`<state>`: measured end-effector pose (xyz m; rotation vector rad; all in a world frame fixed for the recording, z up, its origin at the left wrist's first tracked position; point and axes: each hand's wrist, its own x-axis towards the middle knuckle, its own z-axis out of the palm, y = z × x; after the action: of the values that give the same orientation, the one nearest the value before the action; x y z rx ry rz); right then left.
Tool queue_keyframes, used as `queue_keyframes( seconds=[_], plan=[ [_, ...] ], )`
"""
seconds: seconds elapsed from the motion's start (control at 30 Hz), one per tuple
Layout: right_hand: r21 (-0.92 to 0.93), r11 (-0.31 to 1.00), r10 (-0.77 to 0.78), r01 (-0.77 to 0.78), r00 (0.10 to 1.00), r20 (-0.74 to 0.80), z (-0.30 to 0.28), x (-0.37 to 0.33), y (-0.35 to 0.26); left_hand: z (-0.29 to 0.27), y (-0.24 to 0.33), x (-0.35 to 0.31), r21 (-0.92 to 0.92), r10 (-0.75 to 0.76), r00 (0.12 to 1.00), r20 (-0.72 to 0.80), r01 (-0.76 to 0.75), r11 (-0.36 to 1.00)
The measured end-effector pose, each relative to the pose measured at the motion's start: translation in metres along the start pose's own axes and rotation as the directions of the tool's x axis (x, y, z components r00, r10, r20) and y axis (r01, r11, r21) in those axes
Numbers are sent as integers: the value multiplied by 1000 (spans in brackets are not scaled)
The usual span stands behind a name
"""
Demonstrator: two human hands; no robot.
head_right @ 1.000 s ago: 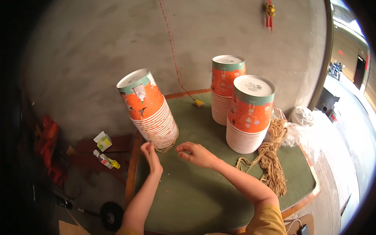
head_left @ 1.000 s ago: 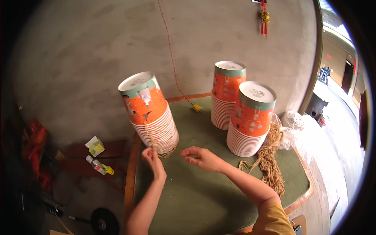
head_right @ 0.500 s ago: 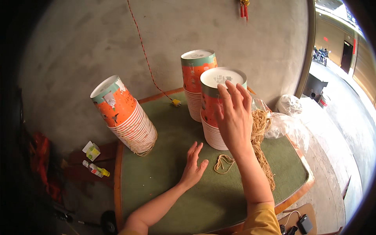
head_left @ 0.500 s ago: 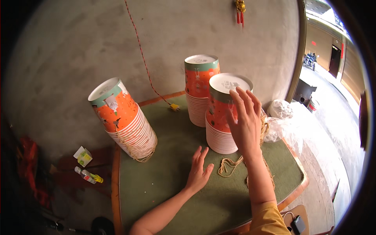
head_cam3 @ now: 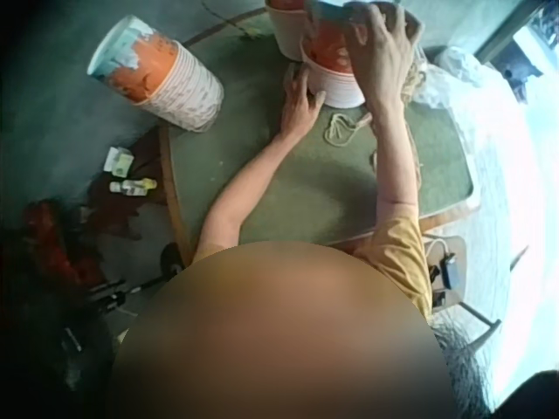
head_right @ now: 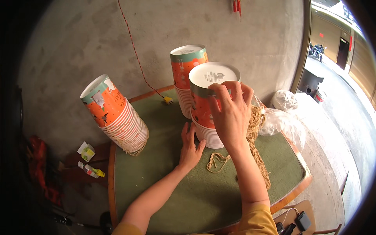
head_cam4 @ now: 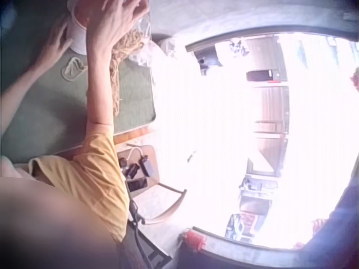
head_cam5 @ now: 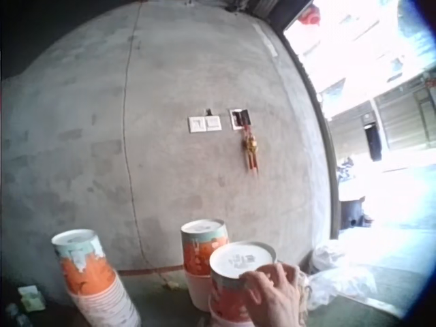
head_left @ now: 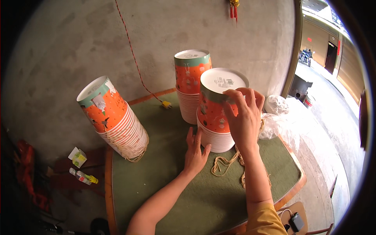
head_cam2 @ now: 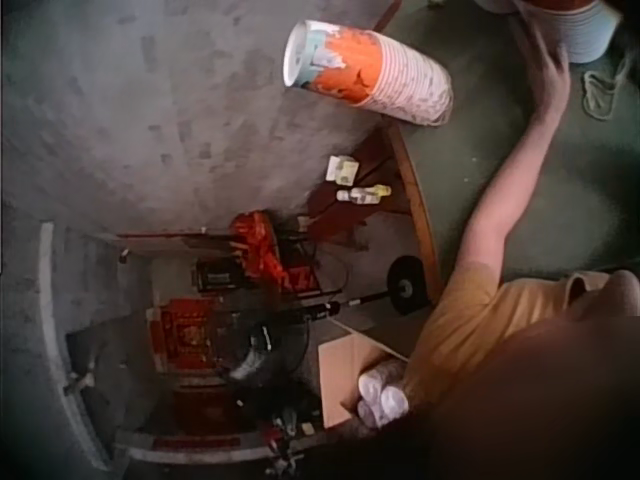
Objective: The recorder is threading and tying string through pre-punched holes in decorated paper cups.
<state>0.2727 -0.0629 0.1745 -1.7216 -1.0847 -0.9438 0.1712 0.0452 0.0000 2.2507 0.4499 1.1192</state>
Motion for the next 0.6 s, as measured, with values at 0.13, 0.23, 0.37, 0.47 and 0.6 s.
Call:
queue_keyframes(
  seconds=[0.13, 0.23, 0.37, 0.47, 0.6],
  plan=[
    [20, 1000, 14, -15, 1000, 10, -2, 1, -1, -2, -2, 0, 33, 11, 1000, -27, -10, 999],
    [48, 999, 22, -23, 1000, 23, -2, 1, -2, -4, -3, 2, 55, 92, 994, -61, -88, 995],
    [28, 1000, 2, -3, 1000, 2, -1, 0, 1, -6, -2, 4, 96, 102, 992, -76, -95, 991],
    [29, 1000, 3, -3, 1000, -7, -1, 2, 2, -11, -3, 11, 168, 122, 991, -58, -111, 980],
    [32, 999, -6, 8, 999, -40, -1, 2, 2, -17, -1, 14, 192, 106, 994, -38, -97, 977]
  ],
)
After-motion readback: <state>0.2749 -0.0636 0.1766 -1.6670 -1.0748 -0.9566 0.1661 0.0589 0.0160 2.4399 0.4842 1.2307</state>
